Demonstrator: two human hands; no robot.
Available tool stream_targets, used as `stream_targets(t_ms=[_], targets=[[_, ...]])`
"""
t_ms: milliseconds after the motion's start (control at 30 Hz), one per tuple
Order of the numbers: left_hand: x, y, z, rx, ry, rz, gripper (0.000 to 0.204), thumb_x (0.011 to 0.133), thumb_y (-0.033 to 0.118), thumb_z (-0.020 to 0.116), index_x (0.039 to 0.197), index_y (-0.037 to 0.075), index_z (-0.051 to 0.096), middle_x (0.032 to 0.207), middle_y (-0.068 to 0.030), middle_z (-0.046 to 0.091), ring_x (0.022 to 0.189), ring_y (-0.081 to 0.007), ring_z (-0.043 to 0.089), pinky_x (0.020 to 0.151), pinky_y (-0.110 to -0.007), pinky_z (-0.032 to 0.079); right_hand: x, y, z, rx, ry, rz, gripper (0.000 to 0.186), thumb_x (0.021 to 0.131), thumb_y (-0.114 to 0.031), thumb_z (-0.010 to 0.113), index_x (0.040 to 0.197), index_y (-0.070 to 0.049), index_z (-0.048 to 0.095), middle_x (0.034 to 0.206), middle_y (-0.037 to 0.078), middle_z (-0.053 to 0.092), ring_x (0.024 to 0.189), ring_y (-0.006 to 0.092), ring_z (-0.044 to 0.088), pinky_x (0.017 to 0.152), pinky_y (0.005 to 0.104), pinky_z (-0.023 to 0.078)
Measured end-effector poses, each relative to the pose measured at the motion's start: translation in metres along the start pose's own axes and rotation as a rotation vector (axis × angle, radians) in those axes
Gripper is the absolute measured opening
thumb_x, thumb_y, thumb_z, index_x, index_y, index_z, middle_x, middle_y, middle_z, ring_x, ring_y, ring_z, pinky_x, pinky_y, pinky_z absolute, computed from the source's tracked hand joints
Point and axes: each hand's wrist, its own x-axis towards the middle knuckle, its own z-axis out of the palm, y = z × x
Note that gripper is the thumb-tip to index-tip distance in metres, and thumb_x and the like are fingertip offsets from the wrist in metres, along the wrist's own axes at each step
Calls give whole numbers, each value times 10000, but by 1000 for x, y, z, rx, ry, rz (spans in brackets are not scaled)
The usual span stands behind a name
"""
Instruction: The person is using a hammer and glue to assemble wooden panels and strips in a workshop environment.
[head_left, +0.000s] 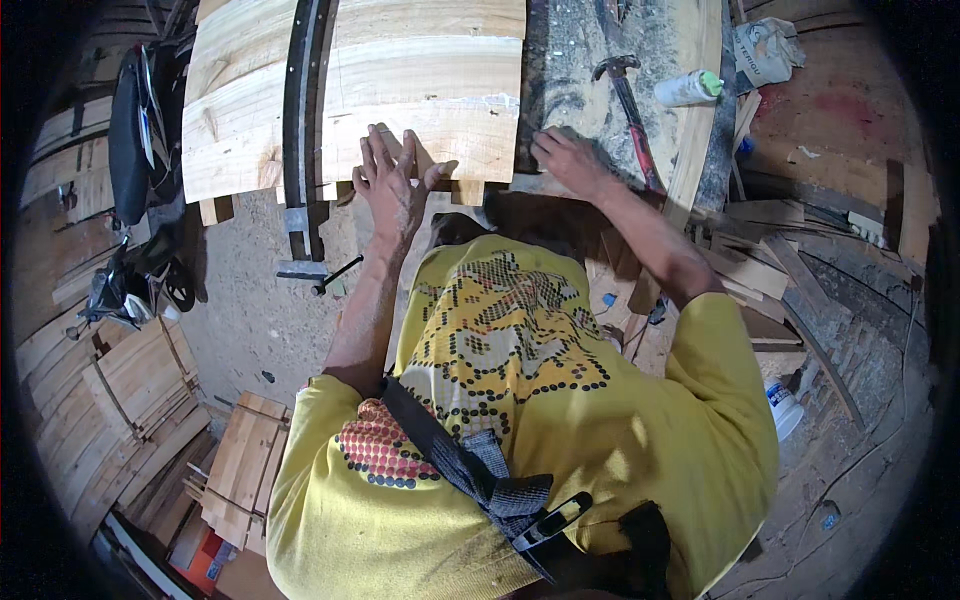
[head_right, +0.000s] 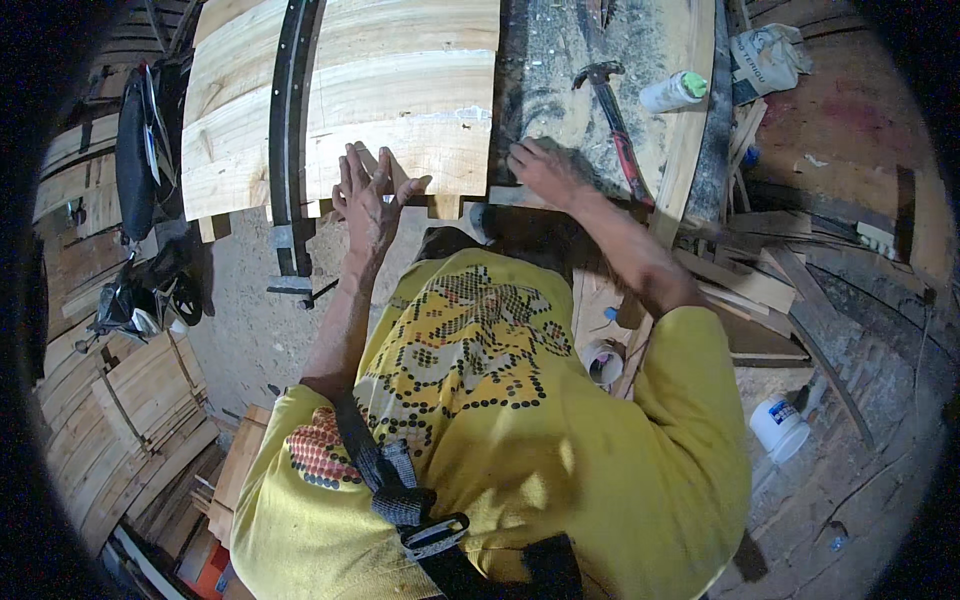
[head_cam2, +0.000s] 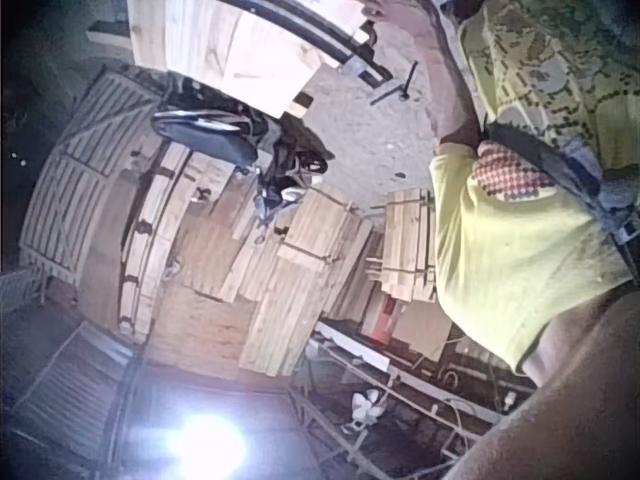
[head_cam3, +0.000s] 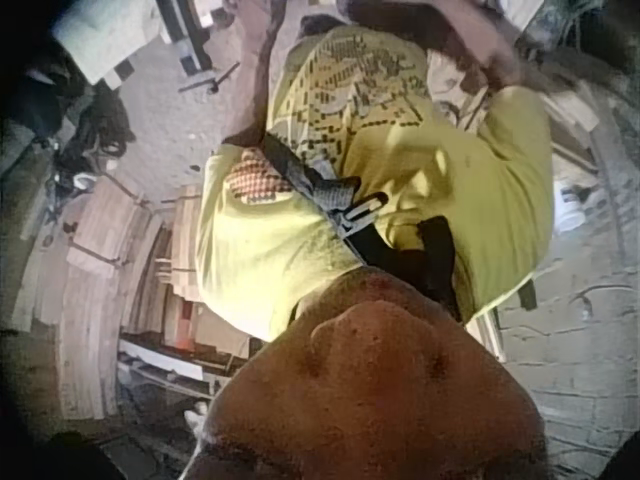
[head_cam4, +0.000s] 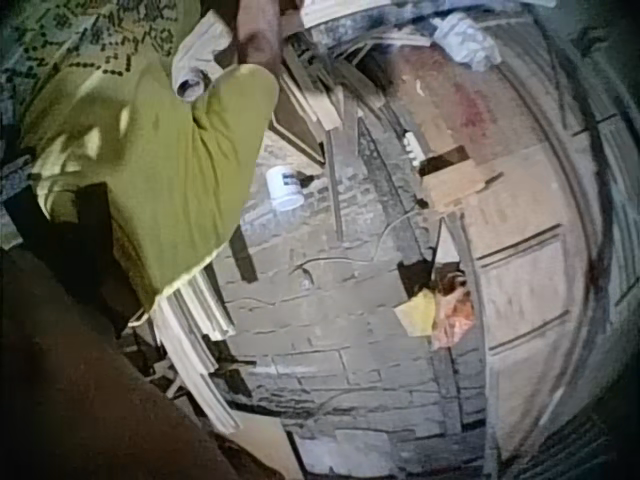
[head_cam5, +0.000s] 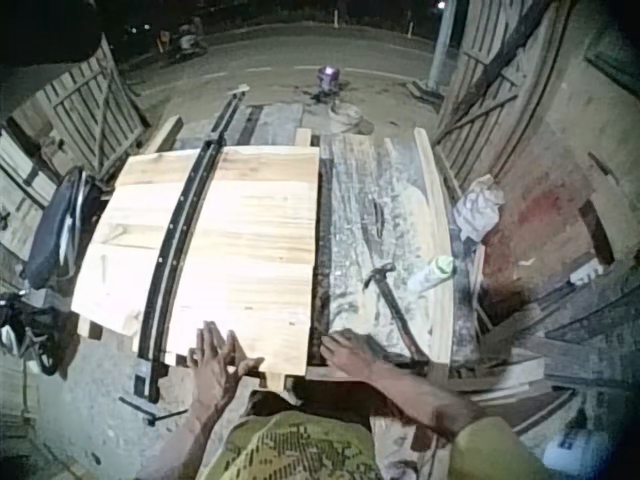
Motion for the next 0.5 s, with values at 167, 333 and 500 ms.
stream_targets(t_ms=[167, 333, 500], targets=[[0, 4, -3, 3, -21, -13, 727, 917, 634, 579, 1474, 170, 521, 1631, -255, 197, 1496, -457, 194, 1098, -708, 207, 28, 34, -19, 137, 152, 210, 289, 883, -20, 597, 1156, -23, 691, 1092, 140, 683, 1084, 299, 634, 888, 387, 555], [-1, 5, 1, -17, -2, -18, 766, 870, 662, 618, 1449, 168, 539, 1608, -283, 226, 1490, -480, 188, 1057, -737, 241, 80, -5, -43, 414, 288, 253, 314, 946, -34, 555, 1237, -26, 671, 1337, 178, 619, 1289, 318, 550, 1050, 375, 479], [-3, 1, 0, -54, -18, -40, 790, 869, 657, 615, 1464, 147, 514, 1608, -287, 223, 1491, -480, 187, 1058, -755, 224, 53, -49, -30, 41, 98, 69, 573, 978, -227, 583, 1460, 42, 431, 1567, 193, 375, 1484, 318, 311, 1238, 445, 242]])
